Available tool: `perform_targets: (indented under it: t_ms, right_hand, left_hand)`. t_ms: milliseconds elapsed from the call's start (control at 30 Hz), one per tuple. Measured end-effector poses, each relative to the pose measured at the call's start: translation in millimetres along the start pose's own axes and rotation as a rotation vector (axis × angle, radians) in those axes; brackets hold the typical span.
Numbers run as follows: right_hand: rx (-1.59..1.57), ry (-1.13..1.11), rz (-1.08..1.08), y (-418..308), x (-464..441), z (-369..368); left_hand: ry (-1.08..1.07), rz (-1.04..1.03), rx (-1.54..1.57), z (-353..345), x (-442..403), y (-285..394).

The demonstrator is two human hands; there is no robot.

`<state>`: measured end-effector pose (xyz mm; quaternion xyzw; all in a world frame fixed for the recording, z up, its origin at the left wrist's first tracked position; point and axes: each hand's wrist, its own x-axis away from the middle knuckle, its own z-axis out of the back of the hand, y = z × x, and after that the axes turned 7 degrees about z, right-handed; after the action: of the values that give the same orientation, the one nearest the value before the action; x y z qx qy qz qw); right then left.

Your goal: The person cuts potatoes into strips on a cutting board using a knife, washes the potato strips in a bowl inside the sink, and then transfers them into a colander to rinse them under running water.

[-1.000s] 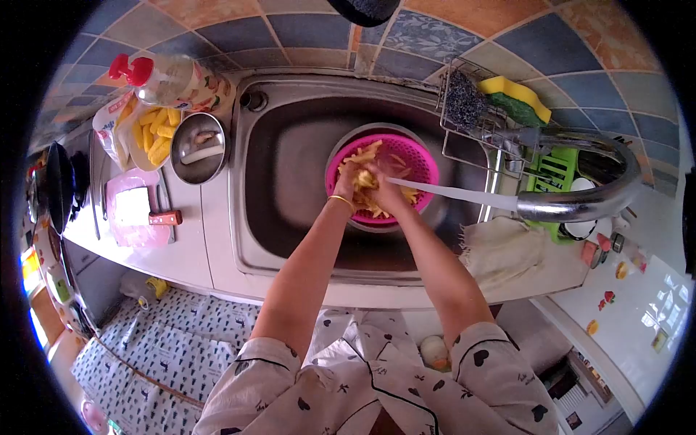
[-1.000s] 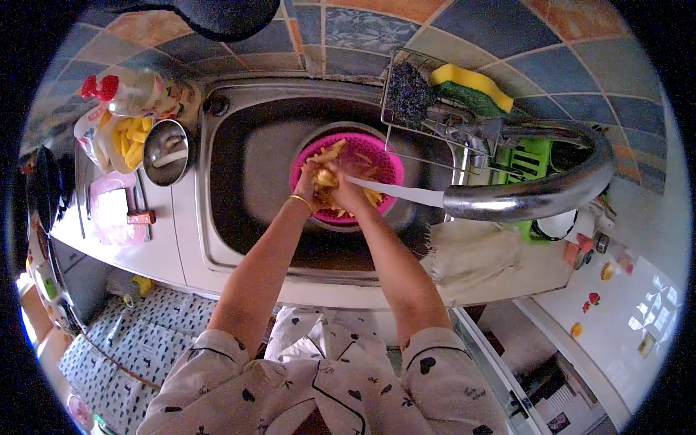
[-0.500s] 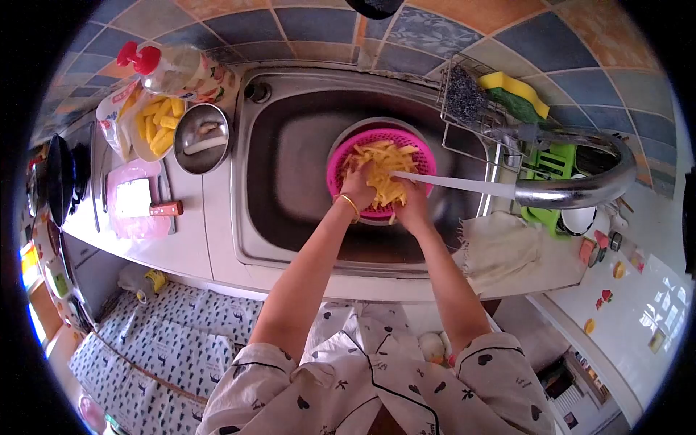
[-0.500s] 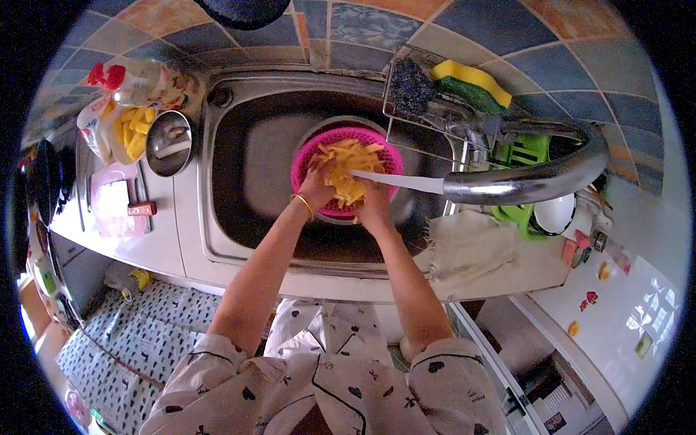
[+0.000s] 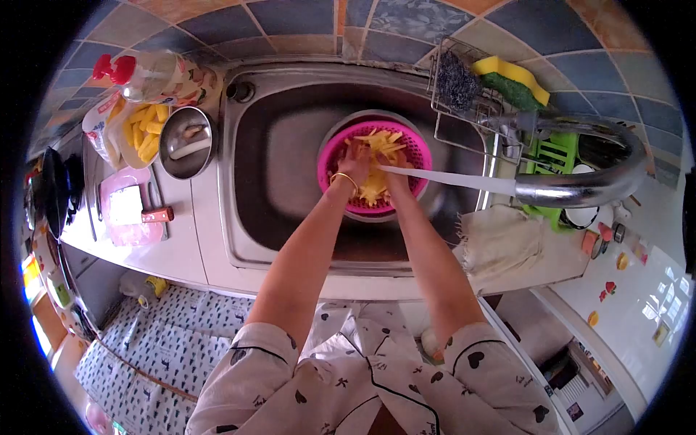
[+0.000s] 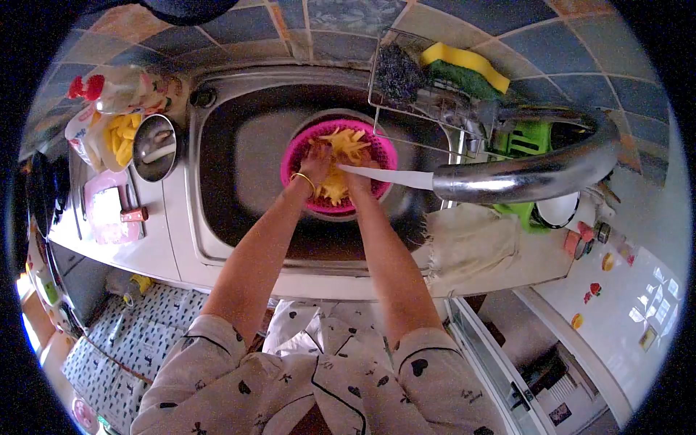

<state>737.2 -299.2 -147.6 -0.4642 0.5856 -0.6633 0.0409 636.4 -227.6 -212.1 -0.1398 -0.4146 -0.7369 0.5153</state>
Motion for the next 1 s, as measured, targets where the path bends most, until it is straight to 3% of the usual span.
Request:
perform_targets:
  t_ms: [100, 200, 267, 333, 467, 567, 600, 700, 800, 833, 900, 933, 1000]
  right_hand:
    - [0.477, 0.03, 0.055, 10.4, -8.0, -6.1]
    - [0.103, -0.059, -0.006, 9.2, 1.9, -0.1]
    - [-0.017, -0.129, -0.157, 14.5, -3.2, 11.7]
    - [-0.05, -0.115, -0.19, 6.7, 3.6, 13.2]
    - [0.139, -0.008, -0.026, -26.5, 28.8, 8.6]
    - [0.382, -0.095, 0.032, -53.7, 38.0, 15.6]
    - [0.442, -0.122, 0.056, -67.7, 47.5, 13.0]
    - [0.473, -0.21, 0.091, -69.4, 56.3, 19.4]
    - [0.382, -0.168, 0.009, -78.3, 60.6, 12.2]
    - [0.344, -0.13, -0.035, -85.3, 62.6, 6.2]
    - [-0.03, -0.16, -0.267, -98.2, 53.8, -6.8]
    - [-0.218, -0.173, -0.384, -106.0, 50.1, -15.2]
    - [-0.215, -0.231, -0.454, -124.7, 45.3, -34.3]
  left_hand:
    - [0.007, -0.017, 0.259, -38.8, -36.6, -30.0]
    - [-0.087, 0.027, 0.592, -37.0, -29.5, -22.7]
    - [-0.253, 0.282, 0.825, 25.4, 15.5, 23.8]
    - [-0.056, 0.179, 0.861, -14.8, 0.1, 2.1]
    - [-0.044, -0.002, 0.972, 16.2, 28.3, 16.8]
    - [0.275, -0.278, 0.138, 28.4, 32.7, 17.2]
    - [0.124, -0.125, 0.226, 64.1, 62.2, 43.3]
    - [0.077, -0.133, 0.328, 87.2, 87.9, 56.7]
    - [0.139, -0.176, 0.453, 48.5, 72.8, 21.7]
    - [0.052, -0.105, 0.826, 34.6, 68.6, 13.7]
    - [-0.137, 0.05, 1.564, 18.3, 62.0, 4.5]
    - [-0.128, 0.129, 1.608, 33.3, 74.8, 17.5]
    - [-0.108, 0.285, 1.694, 69.7, 101.5, 55.0]
